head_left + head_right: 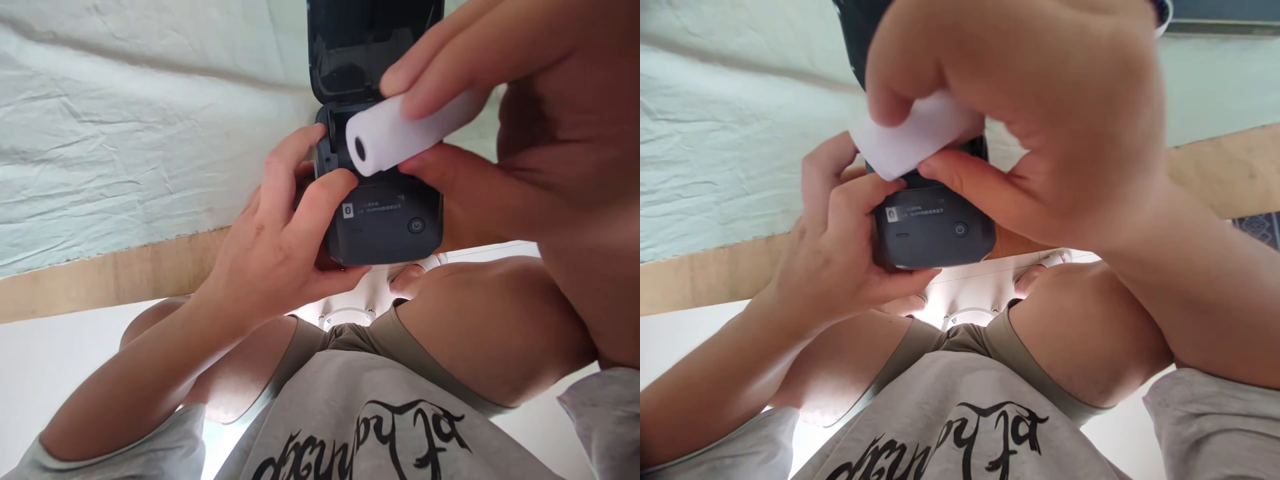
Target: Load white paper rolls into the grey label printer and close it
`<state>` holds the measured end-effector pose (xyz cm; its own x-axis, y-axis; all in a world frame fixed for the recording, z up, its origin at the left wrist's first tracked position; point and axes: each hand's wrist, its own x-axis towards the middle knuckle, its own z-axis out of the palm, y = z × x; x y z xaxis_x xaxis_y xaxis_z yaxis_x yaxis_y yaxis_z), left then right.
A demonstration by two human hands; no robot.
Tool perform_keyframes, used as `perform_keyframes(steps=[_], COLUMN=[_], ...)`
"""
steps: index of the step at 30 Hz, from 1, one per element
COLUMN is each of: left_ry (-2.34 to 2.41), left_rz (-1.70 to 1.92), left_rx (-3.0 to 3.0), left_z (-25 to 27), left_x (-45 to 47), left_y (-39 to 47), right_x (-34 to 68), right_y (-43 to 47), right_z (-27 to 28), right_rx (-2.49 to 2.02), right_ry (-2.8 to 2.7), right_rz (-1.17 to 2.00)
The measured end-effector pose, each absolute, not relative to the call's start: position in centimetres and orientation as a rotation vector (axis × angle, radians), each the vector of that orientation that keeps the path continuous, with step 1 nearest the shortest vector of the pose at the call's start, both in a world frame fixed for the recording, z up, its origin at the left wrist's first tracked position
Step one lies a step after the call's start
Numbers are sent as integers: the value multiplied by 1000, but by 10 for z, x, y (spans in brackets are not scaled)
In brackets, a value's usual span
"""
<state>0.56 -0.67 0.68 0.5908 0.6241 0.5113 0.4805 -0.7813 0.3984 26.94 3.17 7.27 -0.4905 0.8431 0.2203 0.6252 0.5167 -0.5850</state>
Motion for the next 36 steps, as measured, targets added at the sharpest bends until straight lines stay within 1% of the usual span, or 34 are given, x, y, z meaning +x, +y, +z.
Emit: perform_keyframes(steps=[2,4,8,12,15,21,25,29,36], left_ry=[947,1011,1023,1070,1051,1108,1073,977,935], left_rz=[965,957,948,875,890,838,862,908,901], left_rx=[2600,2599,2606,2627,2652,2645,2631,2626,2592], left_z=[7,8,12,14,13,13,14,13,13], left_x=[6,8,10,9,7,5,7,8,8], left_y=[-8,-10,-14,-15,-14,-15,-15,-12,-10], right_x=[261,258,260,256,252,256,257,256,254], right_y=[36,39,38,37,38,36,31,27,25], right_z=[71,67,63,64,69,75,71,73,76], right_rx=[-1101,-1110,-1286,-1392,-1421,-1331,-1096,-908,-964], right_ry=[-2405,-2474,-2365,-2249,-2265,-2320,-2292,-2384,-2390], right_rz=[431,347,463,550,585,602,713,633,690])
